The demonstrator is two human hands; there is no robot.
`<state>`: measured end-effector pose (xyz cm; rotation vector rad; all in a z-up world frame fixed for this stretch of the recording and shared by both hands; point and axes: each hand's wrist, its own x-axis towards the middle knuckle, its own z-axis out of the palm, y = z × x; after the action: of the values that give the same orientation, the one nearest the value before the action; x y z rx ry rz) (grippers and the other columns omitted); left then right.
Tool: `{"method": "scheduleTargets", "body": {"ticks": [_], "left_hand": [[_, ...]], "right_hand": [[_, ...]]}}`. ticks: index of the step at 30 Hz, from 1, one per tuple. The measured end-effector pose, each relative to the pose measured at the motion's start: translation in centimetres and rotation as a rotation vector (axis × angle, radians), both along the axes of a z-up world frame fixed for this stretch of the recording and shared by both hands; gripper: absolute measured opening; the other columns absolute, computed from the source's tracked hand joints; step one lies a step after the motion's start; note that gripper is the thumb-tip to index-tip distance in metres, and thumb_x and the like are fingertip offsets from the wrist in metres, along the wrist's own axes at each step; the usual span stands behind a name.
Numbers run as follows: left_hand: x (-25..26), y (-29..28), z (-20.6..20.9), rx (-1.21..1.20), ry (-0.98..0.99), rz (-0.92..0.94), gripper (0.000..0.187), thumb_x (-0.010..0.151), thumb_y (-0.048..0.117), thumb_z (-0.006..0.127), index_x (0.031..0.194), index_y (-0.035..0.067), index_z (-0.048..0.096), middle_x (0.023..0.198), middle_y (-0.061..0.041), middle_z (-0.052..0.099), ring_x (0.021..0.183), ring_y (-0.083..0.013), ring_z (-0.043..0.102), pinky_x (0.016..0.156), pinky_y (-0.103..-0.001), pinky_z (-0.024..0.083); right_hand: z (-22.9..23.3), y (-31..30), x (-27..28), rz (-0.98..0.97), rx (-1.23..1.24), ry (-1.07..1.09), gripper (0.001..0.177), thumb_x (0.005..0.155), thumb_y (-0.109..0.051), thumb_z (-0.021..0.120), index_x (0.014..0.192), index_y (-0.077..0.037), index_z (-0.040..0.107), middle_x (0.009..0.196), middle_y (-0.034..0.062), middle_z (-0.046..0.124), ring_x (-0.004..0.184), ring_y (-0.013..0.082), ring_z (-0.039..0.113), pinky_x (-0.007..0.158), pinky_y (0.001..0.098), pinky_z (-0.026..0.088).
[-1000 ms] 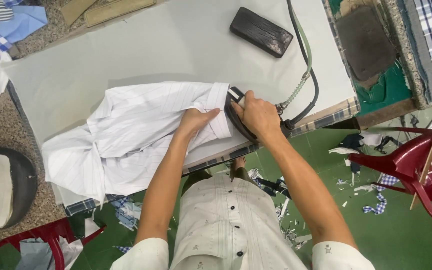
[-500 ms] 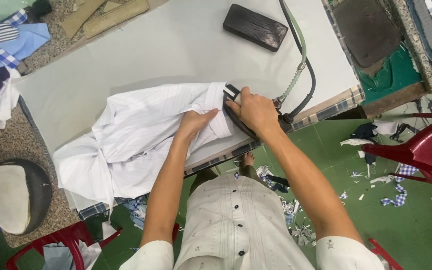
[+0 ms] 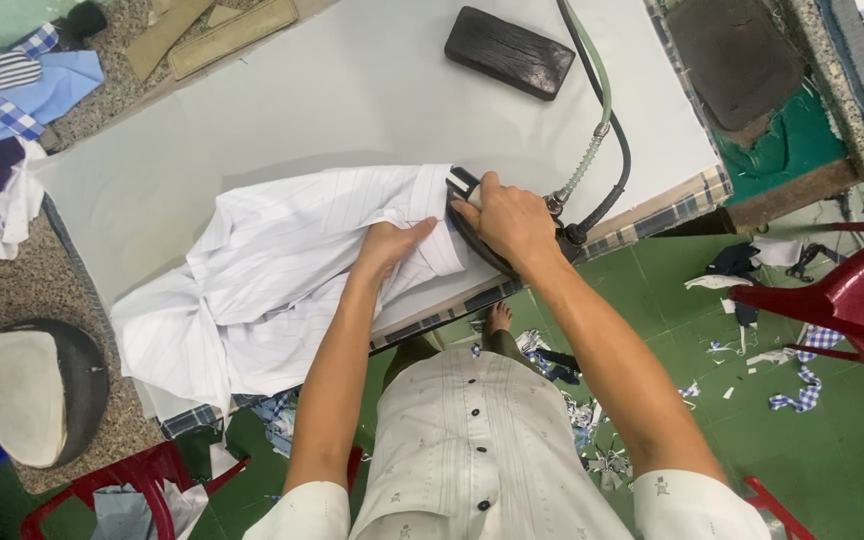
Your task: The person irons a white shirt on a table using a steam iron and a dark rectangular pressing block. They smooth the fabric, press the collar and cuffs, and use the block to hold sections flat while ironing.
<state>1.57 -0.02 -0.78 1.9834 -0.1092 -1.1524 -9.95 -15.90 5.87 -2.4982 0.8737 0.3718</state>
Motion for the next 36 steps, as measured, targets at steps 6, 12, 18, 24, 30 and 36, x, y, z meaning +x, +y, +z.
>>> {"method": "scheduleTargets", "body": {"ticks": [6,12,18,24,30,36], "left_hand": [[-0.3,0.0,-0.3,0.032,-0.027,-0.029,0.093,0.075,0.049,0.088,0.142,-0.006,0.055,0.145,-0.026,0.055,0.137,-0.0392,0.051,0.112,-0.05,0.045],[-0.6,-0.2,1.5,0.07,-0.048,-0.023,0.089,0.078,0.047,0.085,0.141,-0.007,0.054,0.146,-0.029,0.054,0.138,-0.0416,0.049,0.113,-0.052,0.044],[-1.0,-0.4,3.1,0.121,-0.052,-0.065,0.094,0.08,0.052,0.081,0.147,-0.006,0.048,0.151,-0.027,0.049,0.142,-0.0403,0.044,0.117,-0.052,0.039],[-1.0,-0.7,3.9,0.14,-0.061,-0.11,0.091,0.083,0.051,0.079,0.148,-0.006,0.048,0.151,-0.026,0.049,0.143,-0.0396,0.043,0.117,-0.052,0.038],[-1.1,-2.0,5.6,0.19,0.041,-0.096,0.098,0.081,0.053,0.079,0.152,-0.004,0.042,0.155,-0.025,0.045,0.145,-0.0382,0.041,0.118,-0.051,0.038],[-0.7,-0.4,3.4,0.279,0.066,-0.06,0.099,0.081,0.053,0.08,0.153,-0.003,0.042,0.156,-0.024,0.044,0.145,-0.0375,0.042,0.118,-0.05,0.039]], "right_hand": [[-0.3,-0.9,-0.6,0.135,0.008,0.006,0.045,0.102,-0.048,0.054,0.102,-0.003,0.06,0.083,0.026,0.073,0.083,0.0414,0.076,0.074,0.0492,0.06],[0.4,-1.7,-2.7,0.321,0.019,0.071,0.046,0.102,-0.048,0.052,0.109,-0.003,0.061,0.085,0.0255,0.074,0.086,0.0408,0.076,0.077,0.0503,0.06],[0.3,-1.6,-3.3,0.414,-0.124,0.094,0.041,0.105,-0.049,0.048,0.102,-0.009,0.057,0.075,0.0146,0.072,0.075,0.0302,0.077,0.069,0.0423,0.061],[0.1,-2.5,-2.9,0.429,-0.061,0.056,0.044,0.106,-0.05,0.045,0.105,-0.008,0.057,0.074,0.0144,0.072,0.074,0.0306,0.077,0.069,0.0432,0.062],[0.5,-6.0,-7.8,0.311,0.071,0.224,0.051,0.101,-0.056,0.047,0.108,-0.006,0.056,0.094,0.0271,0.074,0.094,0.0432,0.075,0.084,0.0531,0.058],[1.7,-19.8,-13.0,-0.226,-0.1,0.144,0.071,0.104,-0.067,0.049,0.121,0.002,0.055,0.101,0.0393,0.07,0.101,0.0546,0.069,0.088,0.0598,0.054]]}}
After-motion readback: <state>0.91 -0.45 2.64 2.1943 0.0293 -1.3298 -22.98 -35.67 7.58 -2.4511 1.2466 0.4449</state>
